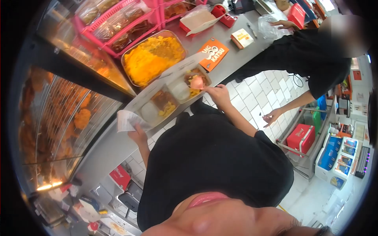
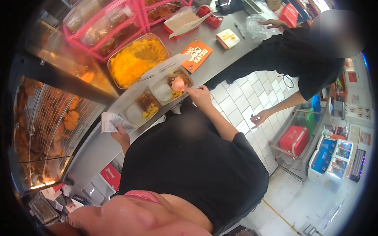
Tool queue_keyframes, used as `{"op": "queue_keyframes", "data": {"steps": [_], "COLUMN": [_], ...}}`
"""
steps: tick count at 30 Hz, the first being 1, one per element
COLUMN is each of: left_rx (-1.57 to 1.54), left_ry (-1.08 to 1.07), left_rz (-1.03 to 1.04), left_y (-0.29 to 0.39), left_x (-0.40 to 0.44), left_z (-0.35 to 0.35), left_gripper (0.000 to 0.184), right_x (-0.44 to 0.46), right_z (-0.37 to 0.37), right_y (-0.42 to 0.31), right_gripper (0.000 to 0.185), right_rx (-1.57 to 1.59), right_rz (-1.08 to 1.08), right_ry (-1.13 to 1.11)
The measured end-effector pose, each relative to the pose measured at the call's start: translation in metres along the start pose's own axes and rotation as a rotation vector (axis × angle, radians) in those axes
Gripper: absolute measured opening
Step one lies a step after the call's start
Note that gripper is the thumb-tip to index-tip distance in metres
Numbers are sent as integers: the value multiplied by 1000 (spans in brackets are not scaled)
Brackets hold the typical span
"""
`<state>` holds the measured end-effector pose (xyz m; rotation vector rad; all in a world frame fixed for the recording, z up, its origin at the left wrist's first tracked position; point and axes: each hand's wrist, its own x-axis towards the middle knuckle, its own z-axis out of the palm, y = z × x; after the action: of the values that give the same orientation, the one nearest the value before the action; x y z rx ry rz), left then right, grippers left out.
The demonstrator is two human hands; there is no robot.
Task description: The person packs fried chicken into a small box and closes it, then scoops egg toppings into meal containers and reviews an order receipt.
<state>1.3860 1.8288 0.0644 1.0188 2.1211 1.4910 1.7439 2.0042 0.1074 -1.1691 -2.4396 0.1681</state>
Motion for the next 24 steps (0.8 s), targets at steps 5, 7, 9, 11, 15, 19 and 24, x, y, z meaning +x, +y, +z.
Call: {"op": "queue_keyframes", "data": {"steps": [5,7,9,11,15,19,24], "left_rx": [74,35,645,110,-142,-405,-706], "left_ry": [80,57,41,-33,-7,-31,-117], "left_rz": [101,-7,181,-15,205,30,-110], "left_y": [38,53,-58,-8,75,147,193], "left_x": [-2,-5,-10,6,30,31,38], "left_z": [7,7,-3,-2,18,20,67], "left_gripper": [30,30,34,30,31,36,40], "right_x": [21,39,60,88,150,177,151], "right_z": [-17,-24,-38,-61,-64,-68,-98], "right_y": [-5,-9,-8,-22,-22,-33,-46], "right_gripper": [29,26,21,24,22,32,51], "right_rx": [64,204,318,424,729,413,1040], "right_rz": [0,56,115,248,335,105,85], "right_ry": [126,282,409,495,314,261,-239]}}
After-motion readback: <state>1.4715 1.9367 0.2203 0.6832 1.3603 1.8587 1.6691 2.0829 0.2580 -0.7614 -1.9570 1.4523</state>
